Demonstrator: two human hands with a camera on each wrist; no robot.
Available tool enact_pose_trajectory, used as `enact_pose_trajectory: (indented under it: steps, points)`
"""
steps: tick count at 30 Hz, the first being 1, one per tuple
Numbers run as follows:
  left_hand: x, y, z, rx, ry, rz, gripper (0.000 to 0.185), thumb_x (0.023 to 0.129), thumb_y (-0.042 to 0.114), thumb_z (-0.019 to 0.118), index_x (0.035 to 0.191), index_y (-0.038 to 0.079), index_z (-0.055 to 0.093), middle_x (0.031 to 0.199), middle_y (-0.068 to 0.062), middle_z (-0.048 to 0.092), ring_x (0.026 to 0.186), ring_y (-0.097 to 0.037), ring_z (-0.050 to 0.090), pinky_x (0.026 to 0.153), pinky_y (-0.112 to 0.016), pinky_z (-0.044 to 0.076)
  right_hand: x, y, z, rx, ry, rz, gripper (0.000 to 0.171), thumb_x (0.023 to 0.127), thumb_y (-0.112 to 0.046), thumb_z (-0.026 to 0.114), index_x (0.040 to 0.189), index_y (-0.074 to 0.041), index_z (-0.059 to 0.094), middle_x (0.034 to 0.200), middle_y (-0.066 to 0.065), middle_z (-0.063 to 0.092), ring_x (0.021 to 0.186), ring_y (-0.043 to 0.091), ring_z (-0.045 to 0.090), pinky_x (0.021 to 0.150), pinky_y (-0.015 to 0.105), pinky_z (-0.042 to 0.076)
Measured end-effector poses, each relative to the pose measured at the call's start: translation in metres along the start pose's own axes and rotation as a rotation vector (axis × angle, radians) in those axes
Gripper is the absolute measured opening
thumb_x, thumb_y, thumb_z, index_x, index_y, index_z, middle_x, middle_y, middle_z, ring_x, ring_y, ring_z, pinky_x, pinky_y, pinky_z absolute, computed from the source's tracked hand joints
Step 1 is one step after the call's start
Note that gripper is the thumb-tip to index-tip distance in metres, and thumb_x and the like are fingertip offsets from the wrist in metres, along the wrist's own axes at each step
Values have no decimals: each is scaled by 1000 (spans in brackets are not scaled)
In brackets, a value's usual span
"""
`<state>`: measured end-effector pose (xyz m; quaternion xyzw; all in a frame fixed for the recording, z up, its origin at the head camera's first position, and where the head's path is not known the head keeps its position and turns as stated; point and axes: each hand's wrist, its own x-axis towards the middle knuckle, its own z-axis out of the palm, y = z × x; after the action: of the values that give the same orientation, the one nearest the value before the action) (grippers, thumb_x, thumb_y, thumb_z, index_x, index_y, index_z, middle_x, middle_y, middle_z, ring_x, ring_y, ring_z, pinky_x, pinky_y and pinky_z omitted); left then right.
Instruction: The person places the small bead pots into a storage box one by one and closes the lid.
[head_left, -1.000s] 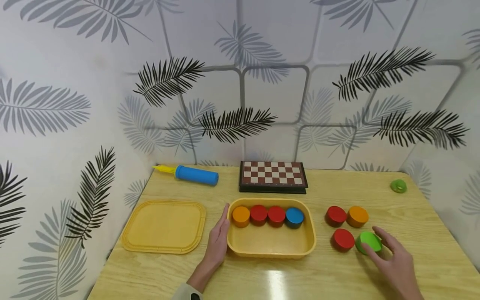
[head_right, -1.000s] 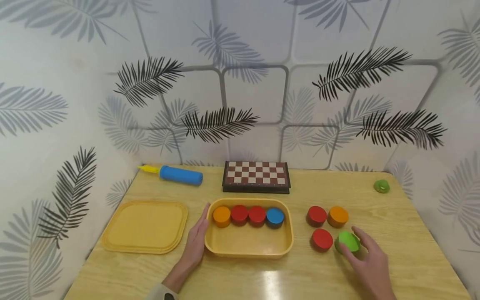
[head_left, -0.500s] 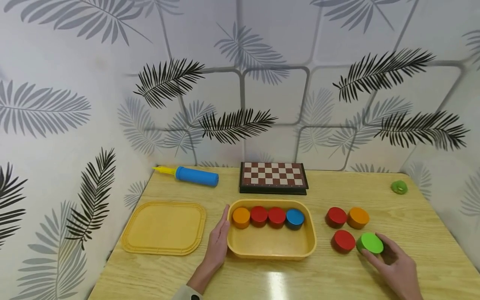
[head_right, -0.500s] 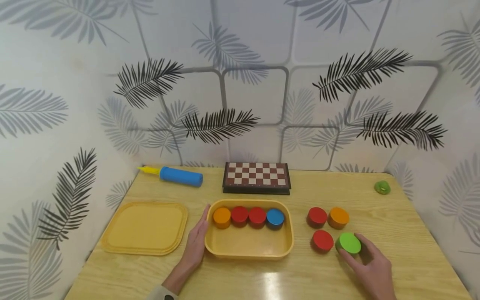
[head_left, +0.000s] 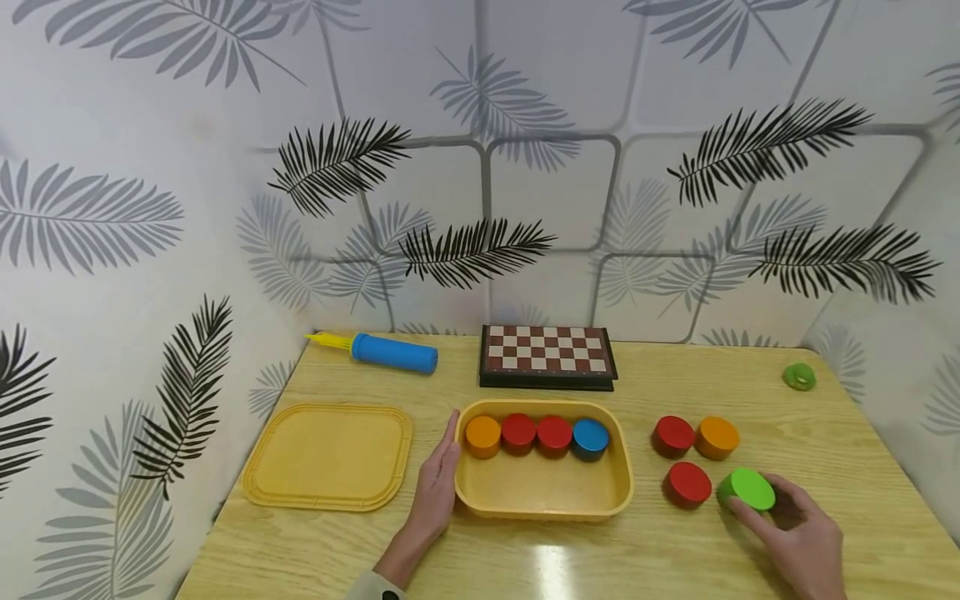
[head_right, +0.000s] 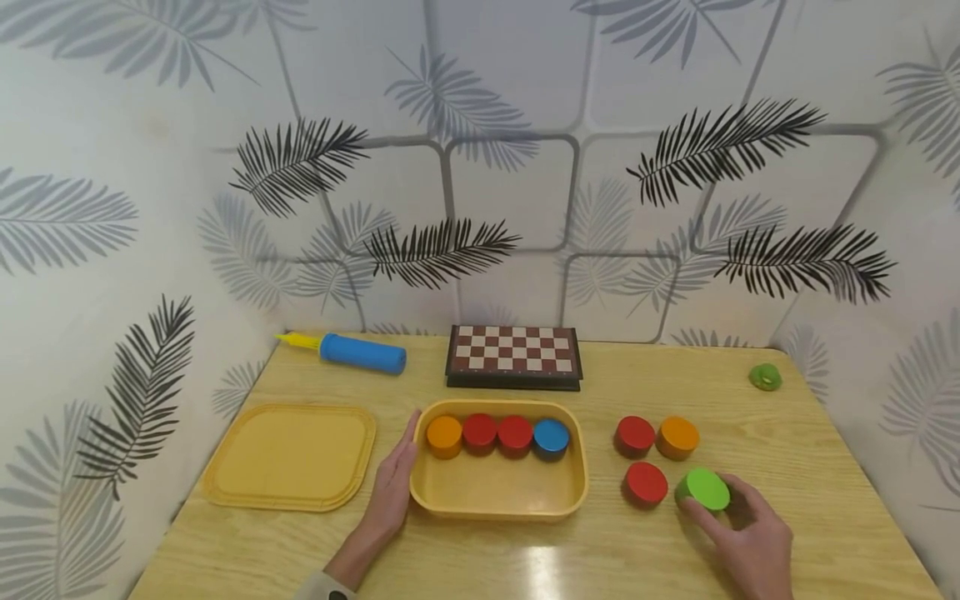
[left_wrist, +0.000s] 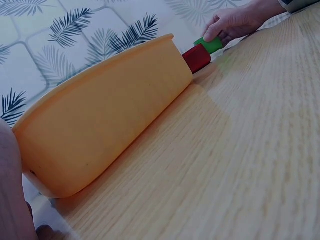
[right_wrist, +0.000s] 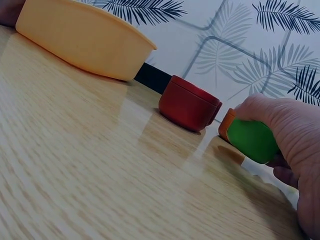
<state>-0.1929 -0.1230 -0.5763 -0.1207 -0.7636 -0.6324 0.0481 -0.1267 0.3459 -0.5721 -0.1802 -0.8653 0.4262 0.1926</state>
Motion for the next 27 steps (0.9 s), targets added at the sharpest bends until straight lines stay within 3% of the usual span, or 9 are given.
enact_pose_trajectory:
  steps: [3,11,17,27]
  points:
    - [0,-1,0,-1,0,6,53,117,28,29,167,11,22,173,-11,22,157,-18,20,120,-12,18,0,-1,-1,40,11,16,65,75,-25,97,130,-2,70,100,-32,60,85,-20,56,75,-1,47]
    - [0,-2,0,4,3,19,54,117,28,29,167,9,22,172,-13,22,157,-20,21,120,-12,17,0,-15,-6,61,56,-7,63,76,-19,96,131,-3,70,102,-33,59,88,-15,58,75,1,46]
    - [-2,-2,0,10,3,9,54,117,28,29,167,9,22,172,-12,22,157,-20,21,120,-12,17,0,-32,-8,59,71,-100,60,76,-16,96,129,-6,72,104,-34,62,90,-10,58,80,2,45]
    - [-1,0,0,6,6,-3,53,117,30,29,167,11,23,173,-9,23,157,-15,21,122,-14,17,8,-76,-1,120,-36,-326,56,73,-3,95,125,-4,73,104,-28,68,91,-7,63,86,2,46]
